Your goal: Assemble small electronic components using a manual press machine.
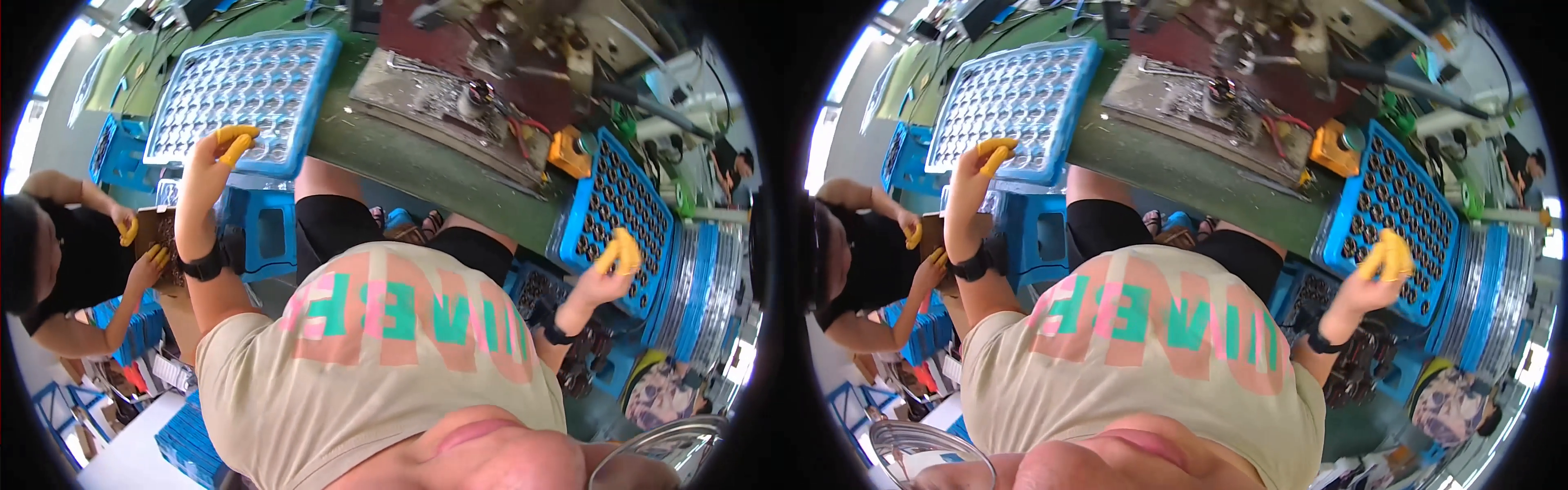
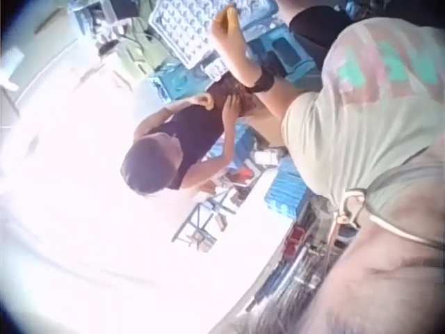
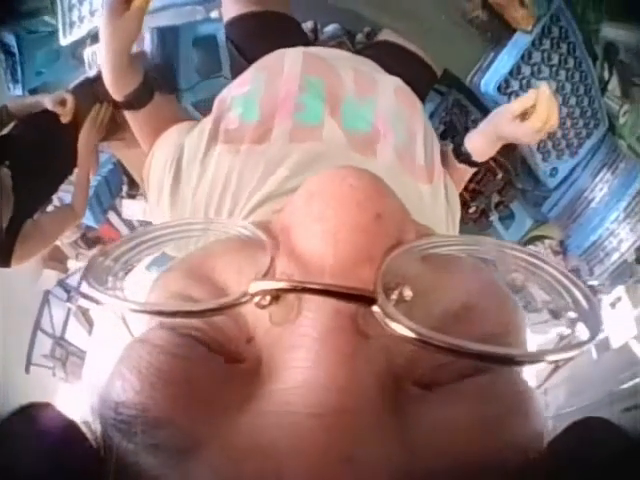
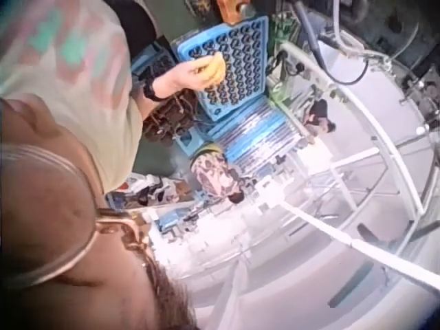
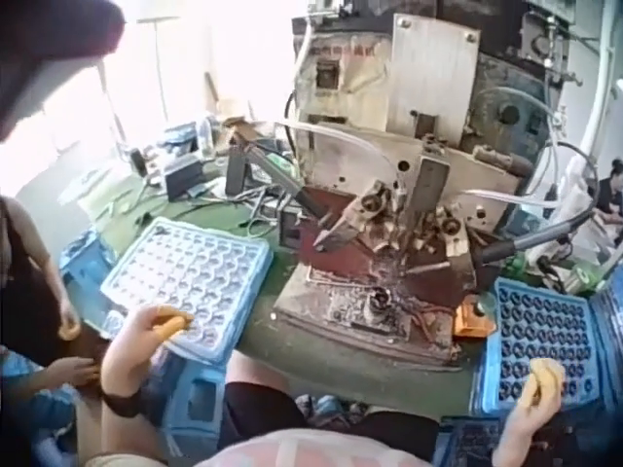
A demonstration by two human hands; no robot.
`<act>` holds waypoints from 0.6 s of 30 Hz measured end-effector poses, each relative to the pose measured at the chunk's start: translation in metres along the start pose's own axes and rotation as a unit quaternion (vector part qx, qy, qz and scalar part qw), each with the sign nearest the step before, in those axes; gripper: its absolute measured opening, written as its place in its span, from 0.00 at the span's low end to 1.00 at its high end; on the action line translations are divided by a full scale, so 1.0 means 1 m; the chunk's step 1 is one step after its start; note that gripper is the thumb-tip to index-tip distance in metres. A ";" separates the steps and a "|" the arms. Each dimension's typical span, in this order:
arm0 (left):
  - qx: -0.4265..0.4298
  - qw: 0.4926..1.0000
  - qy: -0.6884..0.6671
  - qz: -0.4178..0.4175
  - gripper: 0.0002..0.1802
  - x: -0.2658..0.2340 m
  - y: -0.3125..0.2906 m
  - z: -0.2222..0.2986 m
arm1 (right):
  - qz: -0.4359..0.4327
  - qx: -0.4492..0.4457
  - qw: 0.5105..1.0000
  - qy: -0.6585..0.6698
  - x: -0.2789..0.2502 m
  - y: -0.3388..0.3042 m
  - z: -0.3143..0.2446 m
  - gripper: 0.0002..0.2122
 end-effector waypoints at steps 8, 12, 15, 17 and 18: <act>-0.017 0.969 0.243 0.043 0.19 -0.109 0.068 -0.054 | -0.109 -0.079 0.972 0.194 0.095 -0.028 -0.098 0.07; -0.093 0.944 0.307 0.081 0.14 -0.156 0.113 -0.075 | -0.125 -0.087 0.971 0.187 0.105 -0.037 -0.093 0.07; -0.075 0.921 0.363 0.118 0.15 -0.188 0.156 -0.112 | -0.127 -0.066 0.974 0.173 0.111 -0.039 -0.097 0.07; -0.085 0.908 0.382 0.151 0.15 -0.198 0.170 -0.127 | -0.128 -0.065 0.975 0.168 0.114 -0.037 -0.101 0.07; -0.107 0.888 0.417 0.164 0.15 -0.197 0.181 -0.129 | -0.127 -0.062 0.977 0.160 0.115 -0.036 -0.101 0.07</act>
Point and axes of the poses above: each hand's wrist, its own y-axis towards the middle knuckle, its own x-axis out of the palm, z = x × y, the point moved 1 cm from there along y, towards the middle knuckle, and after that the axes turned 8 degrees about -z, right-handed, at the moved point
